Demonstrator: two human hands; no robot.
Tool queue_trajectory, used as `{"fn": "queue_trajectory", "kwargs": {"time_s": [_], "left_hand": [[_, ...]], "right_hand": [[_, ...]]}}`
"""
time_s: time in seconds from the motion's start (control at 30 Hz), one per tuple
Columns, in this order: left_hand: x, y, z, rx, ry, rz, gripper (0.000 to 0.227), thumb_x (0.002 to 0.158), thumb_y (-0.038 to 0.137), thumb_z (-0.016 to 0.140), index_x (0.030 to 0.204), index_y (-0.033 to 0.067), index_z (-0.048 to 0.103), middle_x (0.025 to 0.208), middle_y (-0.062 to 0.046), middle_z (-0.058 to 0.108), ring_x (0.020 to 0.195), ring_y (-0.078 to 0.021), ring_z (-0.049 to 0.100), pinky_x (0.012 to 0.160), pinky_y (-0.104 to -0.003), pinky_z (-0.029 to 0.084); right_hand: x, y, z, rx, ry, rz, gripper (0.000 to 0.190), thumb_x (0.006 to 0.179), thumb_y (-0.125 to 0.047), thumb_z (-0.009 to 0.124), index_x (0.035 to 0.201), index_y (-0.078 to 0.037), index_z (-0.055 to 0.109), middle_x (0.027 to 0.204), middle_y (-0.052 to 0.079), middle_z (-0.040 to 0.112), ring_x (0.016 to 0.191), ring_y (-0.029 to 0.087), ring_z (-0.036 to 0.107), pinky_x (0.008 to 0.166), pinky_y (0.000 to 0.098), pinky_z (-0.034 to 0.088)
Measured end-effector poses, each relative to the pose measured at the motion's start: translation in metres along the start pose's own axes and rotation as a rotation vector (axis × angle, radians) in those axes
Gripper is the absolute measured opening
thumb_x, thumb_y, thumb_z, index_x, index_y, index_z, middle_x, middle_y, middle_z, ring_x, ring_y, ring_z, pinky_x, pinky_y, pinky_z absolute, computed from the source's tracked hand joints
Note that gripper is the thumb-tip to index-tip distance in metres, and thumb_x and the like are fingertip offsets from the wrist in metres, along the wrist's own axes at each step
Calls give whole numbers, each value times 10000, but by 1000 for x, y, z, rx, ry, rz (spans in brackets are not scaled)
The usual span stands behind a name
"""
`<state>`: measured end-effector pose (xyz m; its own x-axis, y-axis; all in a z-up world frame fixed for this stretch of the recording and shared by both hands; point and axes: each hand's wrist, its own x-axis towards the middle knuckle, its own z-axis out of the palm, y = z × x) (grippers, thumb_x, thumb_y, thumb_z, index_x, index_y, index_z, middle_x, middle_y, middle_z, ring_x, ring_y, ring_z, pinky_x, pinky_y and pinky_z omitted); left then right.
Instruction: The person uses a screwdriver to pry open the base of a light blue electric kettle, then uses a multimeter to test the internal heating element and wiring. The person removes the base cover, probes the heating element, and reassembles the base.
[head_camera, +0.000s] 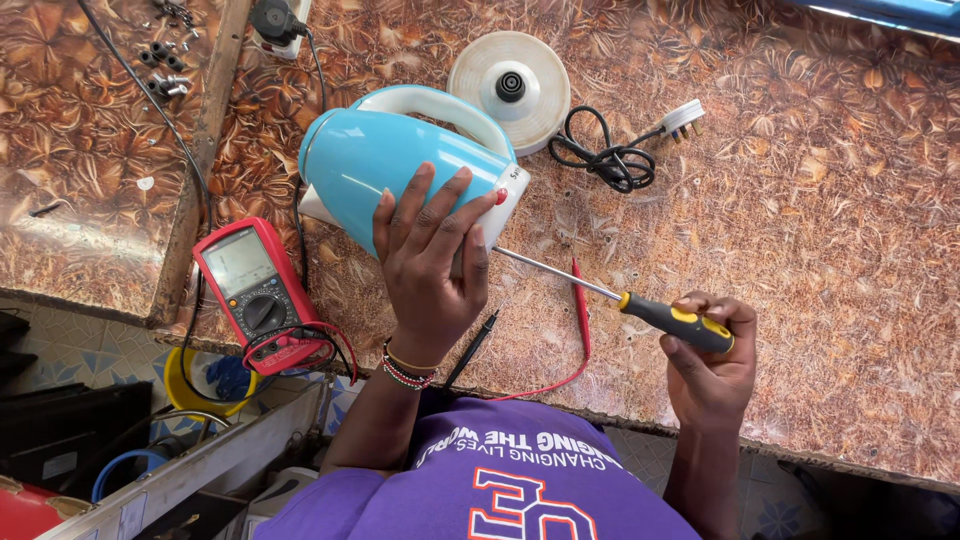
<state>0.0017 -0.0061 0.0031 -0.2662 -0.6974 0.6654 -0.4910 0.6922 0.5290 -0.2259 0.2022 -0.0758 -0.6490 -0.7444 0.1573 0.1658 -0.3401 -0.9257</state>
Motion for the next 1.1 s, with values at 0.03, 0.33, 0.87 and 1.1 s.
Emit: {"fn": "queue_trajectory", "kwargs": {"time_s": [0.03, 0.33, 0.87, 1.1], "left_hand": [[0, 0, 0, 2, 3, 3, 284, 1033, 240, 549, 1230, 243, 753, 1353, -27, 692, 1391, -296, 529, 1215, -471, 186], [5, 7, -11, 68, -42, -38, 290, 1048, 204, 518, 1230, 204, 743, 1372, -27, 679, 1391, -292, 552, 1227, -481, 241], [3, 7, -11, 52, -42, -42, 291, 1044, 199, 509, 1226, 218, 734, 1369, -22, 683, 1405, -284, 542, 1238, -467, 211], [4, 8, -11, 43, -37, -52, 289, 1044, 200, 511, 1217, 213, 741, 1370, -20, 678, 1406, -285, 540, 1237, -480, 220]], "right_hand": [[-2, -3, 6, 3, -2, -4, 506, 806, 146, 696, 1161, -110, 441, 1141, 146, 632, 1144, 221, 646, 973, 292, 526], [-8, -1, -5, -181, -55, 116, 287, 1094, -329, 520, 1275, -107, 531, 960, 73, 556, 724, 159, 553, 619, 256, 474], [-4, -12, 2, -245, -79, 249, 429, 1100, -404, 407, 1319, -56, 532, 1005, 196, 663, 710, 211, 627, 594, 297, 484], [-4, -16, 17, -117, -41, 214, 367, 1051, -276, 459, 1346, -67, 395, 1236, 300, 655, 763, 307, 684, 613, 361, 528]]}}
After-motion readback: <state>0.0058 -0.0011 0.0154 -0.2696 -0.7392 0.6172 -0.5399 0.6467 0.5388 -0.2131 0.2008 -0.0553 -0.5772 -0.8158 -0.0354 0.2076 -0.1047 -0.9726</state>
